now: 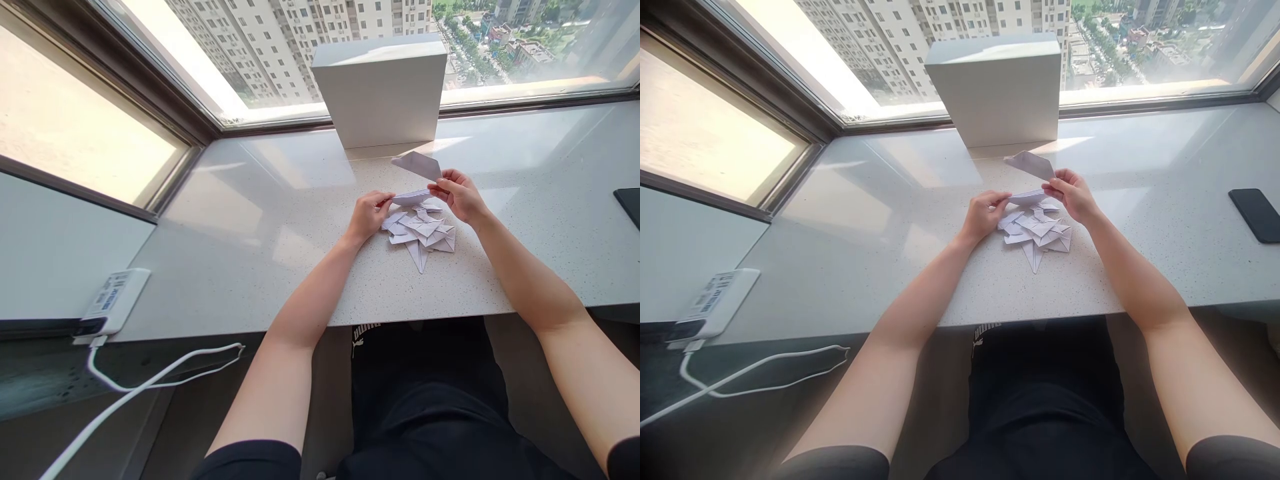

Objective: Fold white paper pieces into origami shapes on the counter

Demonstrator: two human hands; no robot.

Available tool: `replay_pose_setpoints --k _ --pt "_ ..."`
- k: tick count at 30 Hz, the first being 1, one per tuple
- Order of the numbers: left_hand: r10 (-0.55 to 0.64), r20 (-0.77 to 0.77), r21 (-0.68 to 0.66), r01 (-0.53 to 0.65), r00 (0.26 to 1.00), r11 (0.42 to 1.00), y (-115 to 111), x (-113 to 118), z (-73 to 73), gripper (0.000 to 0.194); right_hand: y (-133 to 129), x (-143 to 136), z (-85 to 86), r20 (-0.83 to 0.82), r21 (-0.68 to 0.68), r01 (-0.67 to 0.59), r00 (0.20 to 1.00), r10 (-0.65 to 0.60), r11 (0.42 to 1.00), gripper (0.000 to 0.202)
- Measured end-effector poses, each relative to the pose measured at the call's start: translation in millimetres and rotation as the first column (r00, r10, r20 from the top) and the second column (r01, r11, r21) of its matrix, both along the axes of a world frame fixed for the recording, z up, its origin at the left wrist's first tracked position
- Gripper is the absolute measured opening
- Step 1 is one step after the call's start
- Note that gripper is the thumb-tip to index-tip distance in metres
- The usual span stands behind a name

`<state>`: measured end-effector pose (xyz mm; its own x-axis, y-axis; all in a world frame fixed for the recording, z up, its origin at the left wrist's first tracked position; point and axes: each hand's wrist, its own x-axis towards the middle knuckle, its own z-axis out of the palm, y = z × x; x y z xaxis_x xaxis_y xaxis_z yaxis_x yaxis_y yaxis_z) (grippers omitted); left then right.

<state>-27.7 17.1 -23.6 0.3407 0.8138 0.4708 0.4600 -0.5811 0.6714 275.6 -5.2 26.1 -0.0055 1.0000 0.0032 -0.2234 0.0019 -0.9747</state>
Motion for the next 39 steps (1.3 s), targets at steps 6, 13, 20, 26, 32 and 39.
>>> replay_pose_setpoints --k 6,13,20,26,32,39 --pt "-0.008 0.004 -0.002 0.008 1.000 1.000 0 0 0.0 0.025 8 5 -9.1 0.132 0.033 0.074 0.988 -0.078 0.997 0.042" --pt "0.004 -0.002 -0.025 -0.004 1.000 1.000 -2 2 2.9 0.022 12 10 -13.9 0.307 0.072 0.119 0.942 -0.135 0.990 0.043" --pt "0.012 -0.009 -0.049 -0.012 1.000 0.999 -5 3 7.0 0.020 20 21 -21.6 0.313 0.273 0.266 0.884 -0.347 0.924 0.047" --pt "-0.020 -0.017 -0.025 0.019 1.000 1.000 -7 4 7.3 0.022 11 25 -17.4 0.473 0.543 0.217 0.719 -0.510 0.811 0.040" --pt "-0.044 -0.037 -0.011 0.043 0.998 0.999 -8 5 8.5 0.024 6 19 -22.3 0.677 0.518 -0.087 0.650 -0.346 0.851 0.041" --pt "-0.045 -0.026 -0.004 0.045 0.999 0.999 -7 5 6.7 0.024 3 16 -22.8 0.763 0.441 -0.203 0.598 -0.246 0.874 0.045"
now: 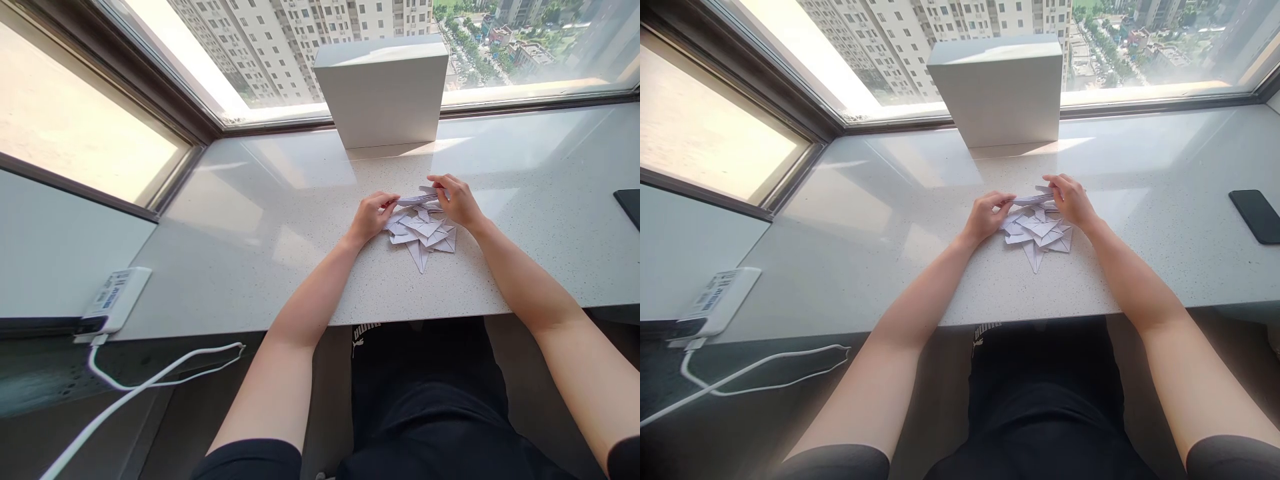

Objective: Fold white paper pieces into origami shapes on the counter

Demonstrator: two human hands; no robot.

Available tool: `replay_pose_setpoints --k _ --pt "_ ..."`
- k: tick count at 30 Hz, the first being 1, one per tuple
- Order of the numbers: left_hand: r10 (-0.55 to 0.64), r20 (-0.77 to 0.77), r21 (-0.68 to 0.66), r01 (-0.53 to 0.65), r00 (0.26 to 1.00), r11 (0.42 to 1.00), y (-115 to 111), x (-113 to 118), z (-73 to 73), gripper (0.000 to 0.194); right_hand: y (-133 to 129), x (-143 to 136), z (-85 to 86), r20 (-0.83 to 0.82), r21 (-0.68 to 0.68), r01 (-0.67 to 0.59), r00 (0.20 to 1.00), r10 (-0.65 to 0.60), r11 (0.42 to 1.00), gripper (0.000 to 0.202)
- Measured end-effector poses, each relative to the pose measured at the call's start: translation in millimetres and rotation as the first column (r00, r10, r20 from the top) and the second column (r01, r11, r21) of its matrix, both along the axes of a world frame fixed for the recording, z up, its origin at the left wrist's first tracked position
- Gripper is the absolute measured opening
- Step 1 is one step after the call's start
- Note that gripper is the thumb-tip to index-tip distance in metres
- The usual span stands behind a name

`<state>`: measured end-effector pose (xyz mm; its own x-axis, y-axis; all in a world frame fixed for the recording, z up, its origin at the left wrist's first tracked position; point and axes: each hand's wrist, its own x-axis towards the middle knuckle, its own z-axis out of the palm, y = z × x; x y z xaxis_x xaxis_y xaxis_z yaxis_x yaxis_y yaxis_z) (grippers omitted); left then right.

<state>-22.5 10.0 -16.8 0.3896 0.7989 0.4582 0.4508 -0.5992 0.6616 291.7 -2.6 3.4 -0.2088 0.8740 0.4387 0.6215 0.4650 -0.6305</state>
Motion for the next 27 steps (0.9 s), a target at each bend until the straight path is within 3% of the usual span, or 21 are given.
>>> replay_pose_setpoints --k 10,18,27 --pt "0.005 -0.003 -0.009 -0.005 1.000 1.000 3 0 -3.6 0.031 -13 -20 7.4 0.140 -0.079 -0.103 0.984 0.114 0.992 0.033" --pt "-0.008 -0.019 -0.027 0.008 1.000 1.000 1 1 -1.8 0.030 -17 -30 -0.7 0.088 -0.094 -0.204 0.973 0.212 0.974 0.048" --pt "-0.013 -0.012 0.016 0.014 1.000 1.000 2 -1 -5.5 0.028 -20 -36 -0.7 -0.041 -0.070 -0.200 0.979 0.197 0.977 0.038"
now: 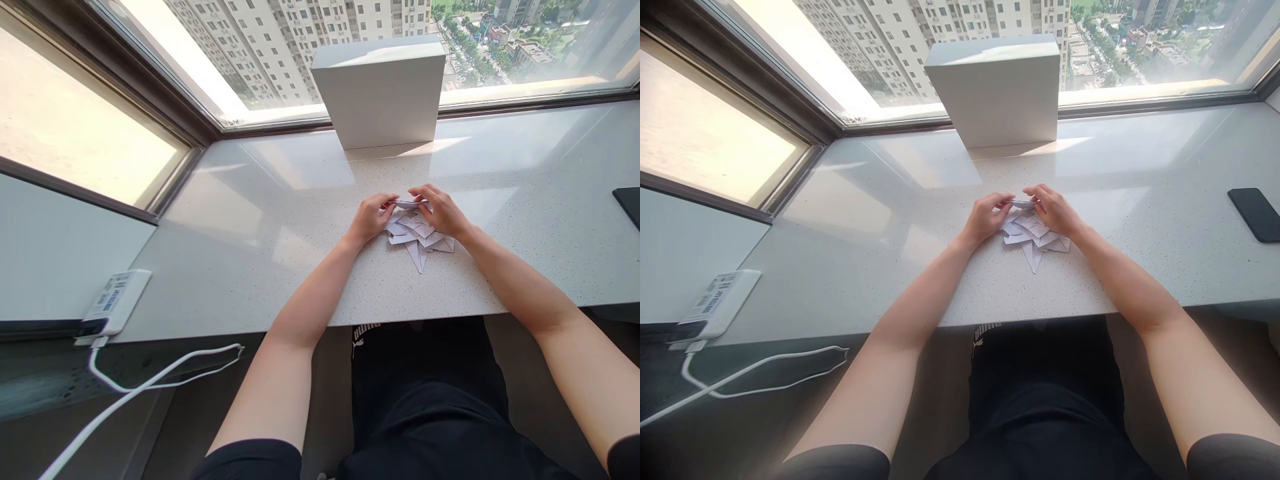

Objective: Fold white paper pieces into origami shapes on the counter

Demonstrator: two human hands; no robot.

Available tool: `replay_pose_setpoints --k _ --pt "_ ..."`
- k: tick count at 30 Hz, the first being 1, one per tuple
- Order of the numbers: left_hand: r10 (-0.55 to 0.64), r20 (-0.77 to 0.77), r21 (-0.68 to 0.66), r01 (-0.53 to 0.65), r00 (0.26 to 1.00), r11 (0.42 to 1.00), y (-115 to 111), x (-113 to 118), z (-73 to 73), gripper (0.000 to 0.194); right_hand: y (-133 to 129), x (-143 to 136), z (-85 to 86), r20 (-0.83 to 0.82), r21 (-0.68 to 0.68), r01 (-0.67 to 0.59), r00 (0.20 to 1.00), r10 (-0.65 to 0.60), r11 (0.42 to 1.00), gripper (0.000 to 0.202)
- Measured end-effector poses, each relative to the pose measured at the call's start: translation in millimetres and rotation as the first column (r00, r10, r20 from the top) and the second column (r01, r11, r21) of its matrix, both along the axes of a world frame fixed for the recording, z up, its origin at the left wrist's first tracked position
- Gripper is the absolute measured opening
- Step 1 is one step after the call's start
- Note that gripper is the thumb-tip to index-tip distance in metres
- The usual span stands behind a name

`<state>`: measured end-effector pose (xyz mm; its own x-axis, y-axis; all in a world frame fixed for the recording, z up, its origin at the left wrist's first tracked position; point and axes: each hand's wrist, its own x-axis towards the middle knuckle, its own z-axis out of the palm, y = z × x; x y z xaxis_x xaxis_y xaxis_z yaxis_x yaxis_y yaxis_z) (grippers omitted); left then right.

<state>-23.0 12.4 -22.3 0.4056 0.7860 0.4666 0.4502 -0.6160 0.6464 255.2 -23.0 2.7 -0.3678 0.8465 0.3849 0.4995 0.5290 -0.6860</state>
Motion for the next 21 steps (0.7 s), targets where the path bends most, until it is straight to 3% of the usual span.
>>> replay_pose_setpoints --k 5,9,13,17,21 --pt "0.021 0.017 -0.007 -0.021 1.000 1.000 -2 0 1.8 0.024 0 -1 0.0 -0.035 -0.021 0.004 0.999 -0.005 1.000 0.031" --pt "0.013 0.041 -0.026 -0.012 0.999 1.000 -2 1 3.8 0.020 3 5 1.0 0.011 0.052 0.019 1.000 -0.019 0.998 0.038" --pt "0.030 0.055 -0.056 -0.027 0.998 0.998 -1 1 5.7 0.019 11 19 -1.3 0.079 0.125 0.170 0.980 -0.181 0.977 0.047" --pt "0.094 0.045 -0.113 -0.088 0.995 0.990 -1 0 6.7 0.019 19 30 -7.7 0.086 0.052 0.307 0.947 -0.311 0.950 0.047" --pt "0.101 0.064 -0.117 -0.093 0.993 0.989 1 0 4.8 0.019 21 34 -9.7 0.079 -0.033 0.329 0.942 -0.326 0.944 0.038"
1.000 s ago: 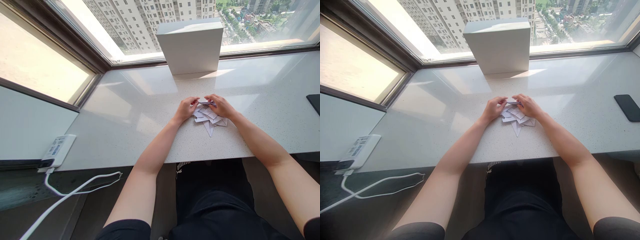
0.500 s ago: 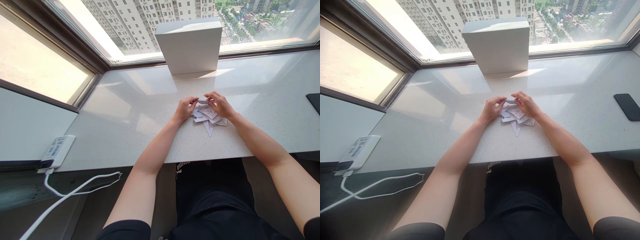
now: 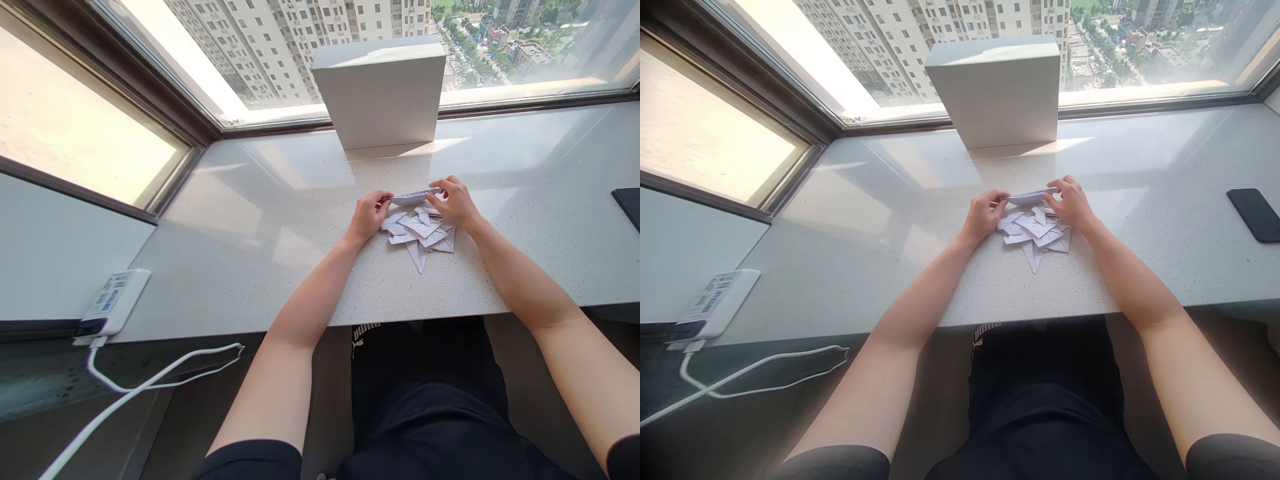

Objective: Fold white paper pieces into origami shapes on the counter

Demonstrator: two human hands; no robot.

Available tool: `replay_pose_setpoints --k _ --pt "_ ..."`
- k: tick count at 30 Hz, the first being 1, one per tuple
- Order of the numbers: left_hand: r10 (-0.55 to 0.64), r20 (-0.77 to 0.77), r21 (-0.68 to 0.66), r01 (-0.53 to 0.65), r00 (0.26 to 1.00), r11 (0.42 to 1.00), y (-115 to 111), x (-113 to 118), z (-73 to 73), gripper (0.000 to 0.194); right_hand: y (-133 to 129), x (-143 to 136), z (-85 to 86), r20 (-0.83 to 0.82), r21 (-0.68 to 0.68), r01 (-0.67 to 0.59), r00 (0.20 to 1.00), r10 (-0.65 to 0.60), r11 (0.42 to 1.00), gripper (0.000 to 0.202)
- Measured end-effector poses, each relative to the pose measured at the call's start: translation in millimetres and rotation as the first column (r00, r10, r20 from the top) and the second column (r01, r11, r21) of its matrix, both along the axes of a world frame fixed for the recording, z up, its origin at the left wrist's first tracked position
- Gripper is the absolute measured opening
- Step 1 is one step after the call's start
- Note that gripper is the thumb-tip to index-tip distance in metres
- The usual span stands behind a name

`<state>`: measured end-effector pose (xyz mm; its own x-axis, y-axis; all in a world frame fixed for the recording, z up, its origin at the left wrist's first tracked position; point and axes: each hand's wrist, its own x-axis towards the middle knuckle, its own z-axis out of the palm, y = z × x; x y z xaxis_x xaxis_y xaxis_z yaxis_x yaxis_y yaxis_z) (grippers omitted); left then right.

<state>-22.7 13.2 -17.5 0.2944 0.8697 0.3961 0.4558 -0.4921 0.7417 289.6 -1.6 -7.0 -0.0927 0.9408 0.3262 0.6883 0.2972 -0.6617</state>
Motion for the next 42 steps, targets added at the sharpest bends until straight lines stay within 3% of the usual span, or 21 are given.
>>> replay_pose_setpoints --k 14,25,42 --pt "0.013 -0.031 0.048 -0.012 0.999 0.999 0.4 -0.5 1.7 0.020 1.0 2.7 2.3 0.060 0.047 -0.011 0.998 0.008 0.999 0.024" --pt "0.013 0.003 0.047 -0.013 1.000 0.999 0.8 -0.8 -1.0 0.020 1.1 3.1 5.6 0.021 0.005 -0.072 0.997 0.072 0.997 0.014" --pt "0.061 0.049 0.006 -0.062 0.997 0.998 1.9 0.4 -4.0 0.021 -1.0 0.5 10.1 0.013 0.007 -0.111 0.994 0.111 0.994 0.018"
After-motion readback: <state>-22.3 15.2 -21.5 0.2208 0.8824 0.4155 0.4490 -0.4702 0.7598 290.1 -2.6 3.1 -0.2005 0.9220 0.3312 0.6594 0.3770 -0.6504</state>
